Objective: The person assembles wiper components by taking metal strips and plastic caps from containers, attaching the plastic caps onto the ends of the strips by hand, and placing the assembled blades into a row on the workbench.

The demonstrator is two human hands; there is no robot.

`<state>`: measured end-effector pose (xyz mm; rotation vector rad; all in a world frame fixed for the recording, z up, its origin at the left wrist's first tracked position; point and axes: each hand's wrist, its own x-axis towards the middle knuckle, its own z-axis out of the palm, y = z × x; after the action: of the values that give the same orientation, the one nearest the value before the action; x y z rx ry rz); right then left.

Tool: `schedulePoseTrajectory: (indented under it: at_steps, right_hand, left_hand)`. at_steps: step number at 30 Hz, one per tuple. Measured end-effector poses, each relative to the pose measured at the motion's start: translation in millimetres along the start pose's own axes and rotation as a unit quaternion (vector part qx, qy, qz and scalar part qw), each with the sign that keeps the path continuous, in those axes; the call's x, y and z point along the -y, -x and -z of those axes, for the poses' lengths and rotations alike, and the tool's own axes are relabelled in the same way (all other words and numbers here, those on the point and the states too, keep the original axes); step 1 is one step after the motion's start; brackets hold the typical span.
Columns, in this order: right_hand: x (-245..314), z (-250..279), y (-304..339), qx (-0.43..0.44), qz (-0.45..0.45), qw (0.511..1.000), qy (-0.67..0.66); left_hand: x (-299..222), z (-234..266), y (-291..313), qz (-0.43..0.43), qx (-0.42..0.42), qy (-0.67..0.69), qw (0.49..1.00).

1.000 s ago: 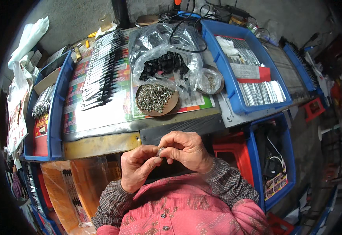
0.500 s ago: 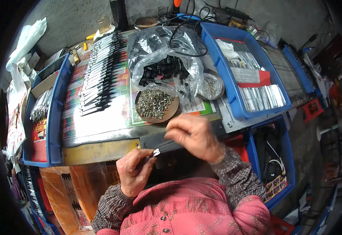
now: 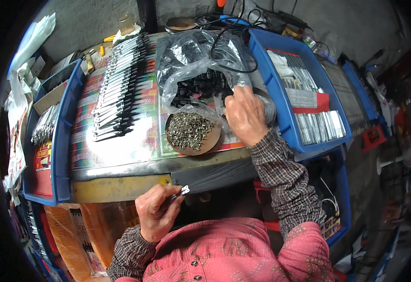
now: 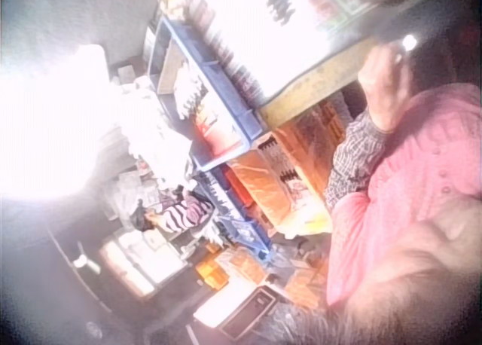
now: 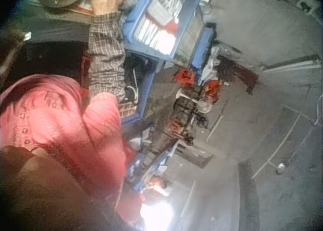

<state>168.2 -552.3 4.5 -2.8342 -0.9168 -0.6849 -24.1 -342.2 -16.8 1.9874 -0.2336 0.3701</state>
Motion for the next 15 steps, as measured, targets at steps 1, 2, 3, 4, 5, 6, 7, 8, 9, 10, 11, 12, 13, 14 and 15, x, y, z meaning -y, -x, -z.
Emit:
schedulePoseTrajectory:
  at_steps: [1, 2, 3, 4, 5, 6, 7, 8, 9, 10, 11, 12, 13, 14, 15]
  right_hand:
    - [-1.1, -4.1, 0.7, 0.001, 0.002, 1.0, 0.0]
    - [-2.0, -7.8, 1.6, -0.022, 0.022, 1.0, 0.002]
    - [-2.4, -10.0, 2.0, -0.045, 0.042, 0.998, 0.004]
    - [-2.5, -11.3, 1.9, -0.044, 0.042, 0.998, 0.004]
    - [-2.7, -12.0, 1.6, -0.042, 0.044, 0.998, 0.013]
    - [-2.8, -12.5, 1.3, -0.041, 0.045, 0.998, 0.022]
    - [-2.9, -12.8, 1.2, -0.041, 0.045, 0.998, 0.022]
    - [-2.9, -12.8, 1.3, -0.036, 0.038, 0.998, 0.017]
    - [-2.0, -12.2, 1.2, -0.031, 0.032, 0.999, 0.01]
    - [-0.2, -10.6, 0.7, -0.032, 0.033, 0.999, 0.009]
    - [2.4, -8.2, -0.1, -0.033, 0.027, 0.999, 0.015]
    - [3.7, -6.7, 0.2, -0.032, 0.02, 0.999, 0.023]
    - [3.7, -6.1, 0.8, -0.032, 0.021, 0.999, 0.023]
    - [3.0, -5.8, 1.3, -0.046, 0.017, 0.999, 0.0]
    - [2.5, -4.9, 2.8, -0.06, 0.014, 0.998, -0.022]
  left_hand:
    - [0.5, 0.2, 0.0, 0.002, -0.001, 0.001, 1.0]
    - [1.0, 0.2, -0.2, 0.003, 0.003, 0.0, 1.0]
    - [1.3, 0.4, -0.3, 0.004, 0.008, 0.0, 1.0]
    - [1.6, 0.5, -0.5, 0.005, 0.008, 0.0, 1.0]
    - [1.7, 0.5, -0.7, 0.005, 0.014, -0.002, 1.0]
    - [1.9, 0.4, -1.1, 0.004, 0.019, -0.005, 1.0]
    - [1.9, 0.4, -1.3, 0.004, 0.019, -0.005, 1.0]
    - [1.7, 0.3, -1.4, 0.007, 0.022, -0.004, 1.0]
    - [0.7, 0.7, -0.7, 0.01, 0.023, -0.005, 1.0]
    - [0.2, 1.0, -0.1, 0.01, 0.022, -0.006, 1.0]
    - [0.1, 1.0, 0.5, 0.005, 0.019, -0.011, 1.0]
    - [0.6, 0.4, 0.7, 0.0, 0.017, -0.014, 1.0]
    - [0.5, -0.1, 0.7, 0.0, 0.017, -0.014, 1.0]
    - [0.2, -0.7, 0.6, -0.004, 0.016, -0.011, 1.0]
    - [-0.2, -1.4, 0.7, -0.009, 0.017, -0.009, 1.0]
